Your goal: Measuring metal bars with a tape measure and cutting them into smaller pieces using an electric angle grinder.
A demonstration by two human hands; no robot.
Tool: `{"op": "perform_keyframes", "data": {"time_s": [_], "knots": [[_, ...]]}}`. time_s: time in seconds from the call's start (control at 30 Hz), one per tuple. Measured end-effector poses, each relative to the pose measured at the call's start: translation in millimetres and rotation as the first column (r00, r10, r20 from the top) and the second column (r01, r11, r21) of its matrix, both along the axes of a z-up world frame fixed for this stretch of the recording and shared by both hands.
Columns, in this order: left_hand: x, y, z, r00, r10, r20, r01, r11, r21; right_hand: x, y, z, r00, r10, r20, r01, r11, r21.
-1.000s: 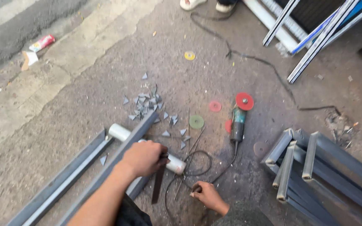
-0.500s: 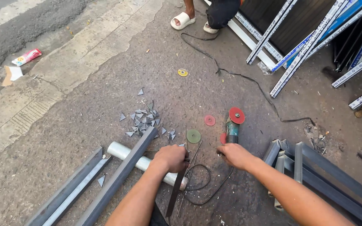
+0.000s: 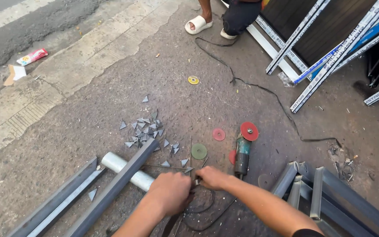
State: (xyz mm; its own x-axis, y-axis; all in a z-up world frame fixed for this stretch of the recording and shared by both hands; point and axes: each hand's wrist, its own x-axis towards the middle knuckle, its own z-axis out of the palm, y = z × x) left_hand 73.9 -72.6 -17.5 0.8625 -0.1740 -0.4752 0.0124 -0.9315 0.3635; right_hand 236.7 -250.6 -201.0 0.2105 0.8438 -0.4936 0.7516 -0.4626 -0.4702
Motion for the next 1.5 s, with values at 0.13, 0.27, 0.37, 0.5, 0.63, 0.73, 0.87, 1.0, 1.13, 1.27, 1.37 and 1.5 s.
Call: {"op": "perform_keyframes", "data": {"time_s": [0.13,0.27,0.37,0.5,0.63,0.73,0.87,1.0,1.13,1.27,1.37,1.5], "knots": [[-1,-27,-2,0.994,-0.112,-0.003,0.112,0.986,0.121,4,3,-14,0.999,0.030,-0.046,-0.029,0.999,0.028],[20,-14,19,0.982,-0.115,-0.148,0.143,0.971,0.192,30,21,-30,0.994,0.109,-0.029,-0.109,0.994,0.027],[10,3,-32,0.975,0.027,-0.219,0.021,0.976,0.215,43,32,-31,0.992,0.122,-0.035,-0.120,0.992,0.044],[-28,27,-128,0.948,0.143,-0.286,-0.135,0.990,0.048,69,23,-61,0.991,0.131,0.039,-0.135,0.983,0.125],[-47,18,-200,0.670,0.391,-0.631,-0.656,0.710,-0.256,99,-33,-17,0.999,0.044,0.002,-0.044,0.998,0.038],[-61,23,-242,0.752,0.269,-0.602,-0.561,0.741,-0.370,116,-92,7,0.999,-0.019,0.027,0.024,0.975,-0.222],[-75,23,-277,0.887,0.146,-0.438,-0.324,0.872,-0.366,131,-173,5,0.978,-0.120,0.171,0.196,0.813,-0.548],[-74,10,-300,0.962,0.063,-0.267,-0.087,0.993,-0.080,130,-225,-35,0.860,-0.456,0.228,0.498,0.654,-0.570],[-103,-7,-356,0.991,0.022,-0.129,-0.011,0.996,0.091,134,-252,-92,0.883,-0.399,0.248,0.469,0.711,-0.524],[-120,-10,-393,1.000,-0.025,0.019,0.023,0.996,0.089,165,-244,-105,0.889,-0.363,0.280,0.458,0.725,-0.514],[-104,-9,-388,0.992,0.081,-0.097,-0.077,0.996,0.045,197,-251,-134,0.834,-0.445,0.327,0.549,0.732,-0.404],[-88,-2,-311,0.962,0.158,-0.223,-0.151,0.987,0.050,225,-272,-192,0.792,-0.503,0.347,0.601,0.743,-0.296]]}}
